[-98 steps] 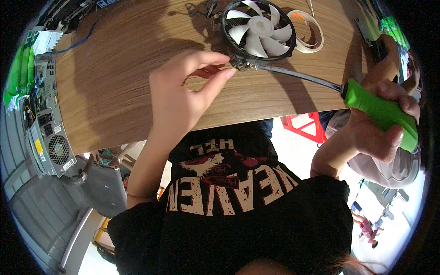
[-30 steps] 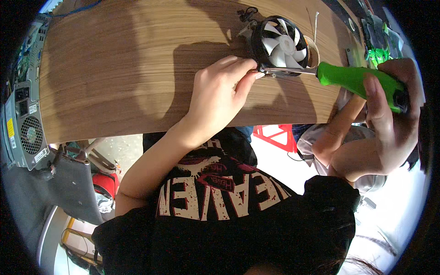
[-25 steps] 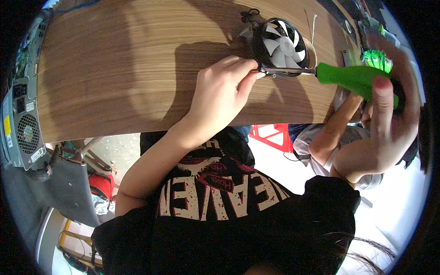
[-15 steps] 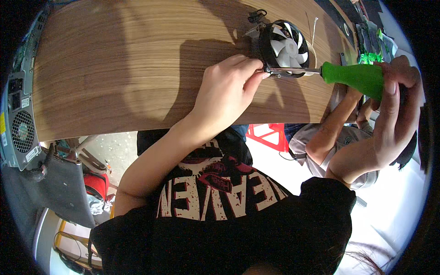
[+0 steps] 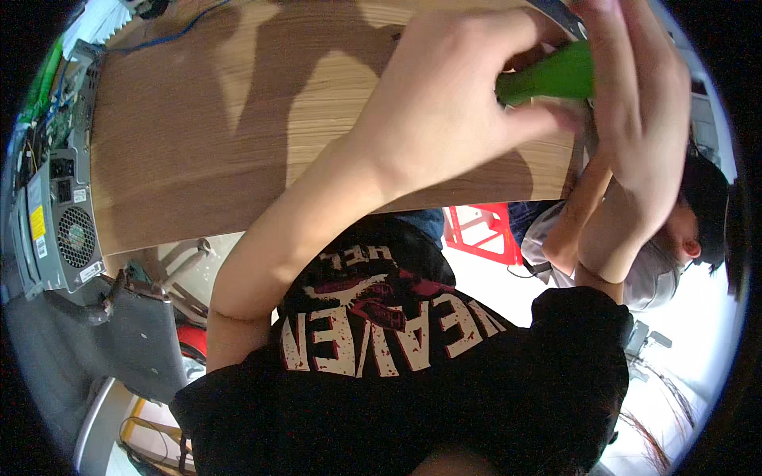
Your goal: The person unscrews a screw from the frame of a computer fan using a screwdriver, removes the screw by hand, and then uses the screwdriver to work on a different screw on the fan frame.
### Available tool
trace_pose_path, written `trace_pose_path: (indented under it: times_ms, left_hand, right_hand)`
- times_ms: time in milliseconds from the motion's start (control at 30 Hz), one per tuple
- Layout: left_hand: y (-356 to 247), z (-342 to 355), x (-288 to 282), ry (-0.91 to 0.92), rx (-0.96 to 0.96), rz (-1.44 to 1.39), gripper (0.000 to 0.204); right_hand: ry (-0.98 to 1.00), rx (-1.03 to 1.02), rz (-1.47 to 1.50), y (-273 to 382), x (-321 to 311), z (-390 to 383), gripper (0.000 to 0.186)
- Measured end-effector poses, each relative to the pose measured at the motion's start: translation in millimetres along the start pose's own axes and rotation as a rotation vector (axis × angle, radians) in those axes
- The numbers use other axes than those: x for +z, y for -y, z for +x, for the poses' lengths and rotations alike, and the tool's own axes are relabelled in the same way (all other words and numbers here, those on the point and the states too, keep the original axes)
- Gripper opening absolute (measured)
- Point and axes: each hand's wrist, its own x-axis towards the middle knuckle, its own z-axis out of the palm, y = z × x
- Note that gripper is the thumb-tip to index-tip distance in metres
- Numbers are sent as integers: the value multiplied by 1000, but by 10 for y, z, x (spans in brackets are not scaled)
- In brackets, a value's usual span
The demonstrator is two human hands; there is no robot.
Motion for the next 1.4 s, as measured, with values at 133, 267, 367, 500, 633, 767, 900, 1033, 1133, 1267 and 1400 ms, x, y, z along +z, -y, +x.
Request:
trace_pose_path:
  times_ms: [133, 267, 367, 500, 633, 767, 900, 1033, 1133, 1267, 1400]
  left_hand:
    - [-103, 159, -2, -7, 26, -47, 29]
    - [-24, 171, -55, 138, -47, -70, 31]
    - [45, 218, 19, 126, -125, -177, 32]
    - [-24, 225, -5, 235, -106, -105, 33]
    - [-29, 191, -14, 227, -264, 125, 31]
    - [84, 199, -108, 304, -359, -91, 35]
    - [168, 227, -174, 415, -260, -71, 55]
    - [110, 187, -90, 291, -136, -64, 53]
    - [52, 190, -51, 284, 6, 146, 38]
    - [45, 239, -108, 339, -143, 99, 33]
    - [59, 242, -136, 385, -188, 39, 34]
  right_hand:
    - [-136, 282, 528, 108, 120, 65, 26]
    - [-98, 288, 385, 117, -22, -121, 29]
    - [40, 246, 200, 29, -181, -128, 34]
    - [234, 236, -59, 40, -341, -5, 42]
    - [284, 207, -78, 23, -334, 36, 45]
    - [240, 162, 59, -56, -306, -42, 42]
    - [226, 148, 132, -114, -316, -76, 39]
    - [220, 147, 166, -162, -301, -130, 36]
    - [224, 127, 177, -221, -331, -157, 34]
    - [38, -143, 323, -285, -248, -69, 37]
    - [-241, -294, 847, -422, 200, -66, 35]
